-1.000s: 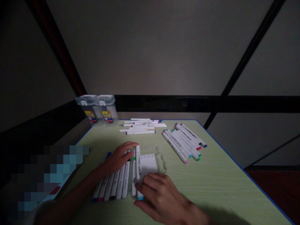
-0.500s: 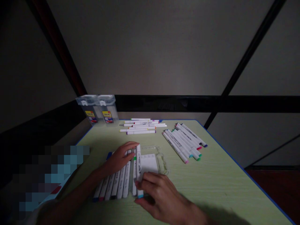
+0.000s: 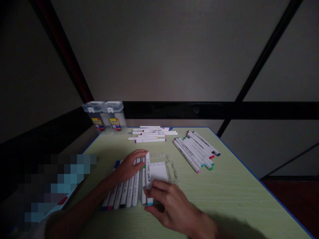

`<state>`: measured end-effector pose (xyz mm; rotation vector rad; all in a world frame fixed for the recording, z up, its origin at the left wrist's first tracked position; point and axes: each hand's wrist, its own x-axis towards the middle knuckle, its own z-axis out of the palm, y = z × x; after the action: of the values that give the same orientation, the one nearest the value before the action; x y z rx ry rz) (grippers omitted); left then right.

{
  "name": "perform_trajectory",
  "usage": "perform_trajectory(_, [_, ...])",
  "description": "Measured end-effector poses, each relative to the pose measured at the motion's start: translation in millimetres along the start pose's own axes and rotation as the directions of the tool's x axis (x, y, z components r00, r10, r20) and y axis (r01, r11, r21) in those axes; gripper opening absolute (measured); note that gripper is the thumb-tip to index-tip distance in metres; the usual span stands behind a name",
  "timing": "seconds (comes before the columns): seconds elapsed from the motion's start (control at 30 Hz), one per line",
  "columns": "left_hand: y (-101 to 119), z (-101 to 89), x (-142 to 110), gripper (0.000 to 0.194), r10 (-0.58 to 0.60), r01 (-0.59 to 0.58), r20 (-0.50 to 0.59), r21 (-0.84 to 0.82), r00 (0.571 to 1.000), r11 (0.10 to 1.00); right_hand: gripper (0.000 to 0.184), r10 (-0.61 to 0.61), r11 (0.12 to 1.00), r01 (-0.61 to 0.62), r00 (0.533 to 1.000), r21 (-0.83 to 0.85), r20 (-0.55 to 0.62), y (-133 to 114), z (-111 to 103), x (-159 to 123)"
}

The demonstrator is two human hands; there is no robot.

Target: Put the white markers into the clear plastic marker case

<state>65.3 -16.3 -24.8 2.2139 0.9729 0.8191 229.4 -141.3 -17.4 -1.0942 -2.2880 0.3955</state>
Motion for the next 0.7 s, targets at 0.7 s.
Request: perform_trajectory(0.7, [-3.7, 2.6, 0.7, 0.038, 0.039, -0.038, -0.011, 0.032, 0.999, 0.999, 0.022, 0.002, 1.0, -0.001, 0.999, -0.021, 0.045, 3.8, 0.9, 2.3])
